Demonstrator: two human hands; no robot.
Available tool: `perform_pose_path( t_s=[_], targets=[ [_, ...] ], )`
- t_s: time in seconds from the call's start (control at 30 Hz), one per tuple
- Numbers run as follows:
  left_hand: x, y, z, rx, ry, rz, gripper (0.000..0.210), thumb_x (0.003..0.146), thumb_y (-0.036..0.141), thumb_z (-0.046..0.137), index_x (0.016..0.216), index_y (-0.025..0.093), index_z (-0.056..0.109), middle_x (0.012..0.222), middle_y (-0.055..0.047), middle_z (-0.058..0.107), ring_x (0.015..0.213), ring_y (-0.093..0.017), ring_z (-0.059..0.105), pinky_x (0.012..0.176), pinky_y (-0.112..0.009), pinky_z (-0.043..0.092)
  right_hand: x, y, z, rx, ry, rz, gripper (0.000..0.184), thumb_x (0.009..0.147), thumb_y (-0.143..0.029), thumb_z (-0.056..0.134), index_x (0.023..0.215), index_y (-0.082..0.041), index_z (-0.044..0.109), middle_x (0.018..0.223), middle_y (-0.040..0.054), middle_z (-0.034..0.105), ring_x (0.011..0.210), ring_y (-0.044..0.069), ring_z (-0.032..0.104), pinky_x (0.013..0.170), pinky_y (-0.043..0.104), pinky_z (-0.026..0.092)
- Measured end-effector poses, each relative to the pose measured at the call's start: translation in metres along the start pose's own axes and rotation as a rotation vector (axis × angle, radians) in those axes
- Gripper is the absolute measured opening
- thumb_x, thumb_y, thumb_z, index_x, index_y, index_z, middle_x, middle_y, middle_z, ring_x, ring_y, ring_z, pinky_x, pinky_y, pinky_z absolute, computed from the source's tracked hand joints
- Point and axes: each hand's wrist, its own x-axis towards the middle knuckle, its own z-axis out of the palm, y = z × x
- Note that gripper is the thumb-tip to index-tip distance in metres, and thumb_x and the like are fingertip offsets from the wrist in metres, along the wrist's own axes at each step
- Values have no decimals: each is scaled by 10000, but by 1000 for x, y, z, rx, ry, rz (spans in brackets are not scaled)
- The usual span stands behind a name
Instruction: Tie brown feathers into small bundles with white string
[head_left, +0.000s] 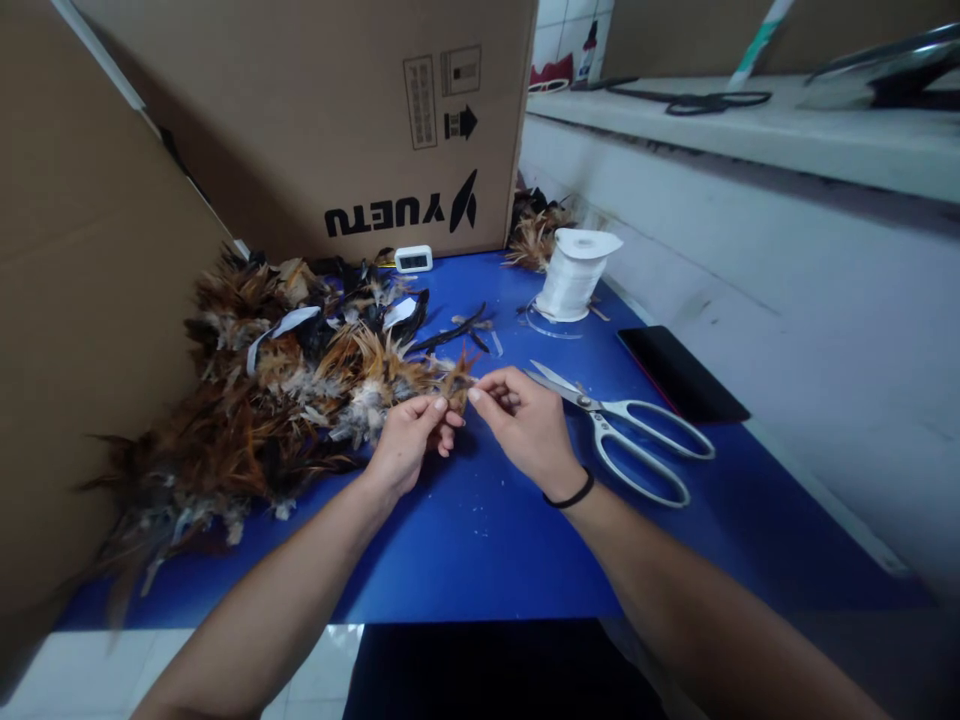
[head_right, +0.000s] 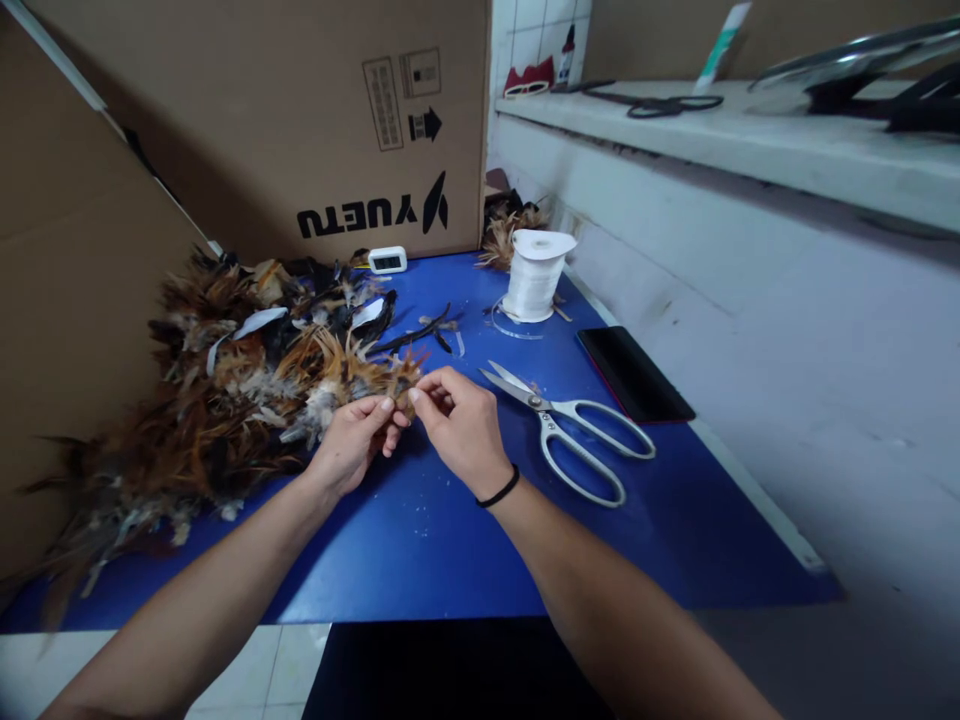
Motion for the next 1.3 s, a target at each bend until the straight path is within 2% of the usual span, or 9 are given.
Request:
perform_pose_path(
  t_s=[0.13,0.2,0.33,0.53,0.87,0.97,1.17,1.3],
  targets=[
    [1,-2,0,-11,-4,56,283,793,369,603,698,103,614,492,19,541,410,-58,472,400,-171,386,-3,0,5,-12,-126,83,120,766,-278,591,699,-190,640,637,-4,656,556,113,570,544,232,425],
    [0,-3,0,11,-4,75,281,797,368,598,699,106,607,485,20,540,404,-61,471,398,-173,389,-3,5,9,19,-145,154,117,755,-290,601,717,-191,649,657,1,674,571,122,589,547,236,434],
    [-1,-4,1,62,8,104,284,797,380,595,698,114,595,485,21,546,401,-69,482,394,-179,401,-2,14,14,100,-117,231,148,714,-322,641,770,-186,643,666,6,673,593,137,602,558,250,454],
    [-1,-5,2,99,1,91,296,795,391,592,706,109,604,494,12,557,403,-78,500,393,-187,413,-2,11,18,345,-107,312,117,687,-276,634,690,-160,635,618,16,657,591,145,609,582,265,473],
    [-1,-8,3,269,8,168,242,839,341,523,765,128,610,488,17,572,410,-108,538,453,-232,478,-2,9,19,301,-37,316,101,669,-255,638,653,-157,615,594,8,636,551,130,576,536,239,444],
    [-2,-8,2,432,32,257,240,866,326,482,803,141,622,523,10,595,450,-119,570,489,-239,493,-2,9,21,278,-5,311,114,655,-257,643,616,-160,597,598,0,621,543,117,543,540,239,429],
    [-3,-9,-3,879,81,595,254,903,257,433,797,169,646,604,-5,627,541,-111,591,600,-234,476,-2,7,23,339,22,401,166,647,-290,656,572,-167,573,485,-49,510,443,73,403,458,219,346],
    [-2,-10,-7,1048,77,703,265,911,231,405,845,173,656,666,-28,646,601,-127,599,638,-253,466,-3,4,23,414,15,462,181,638,-302,667,571,-164,572,439,-64,459,407,59,350,414,211,287]
  ],
)
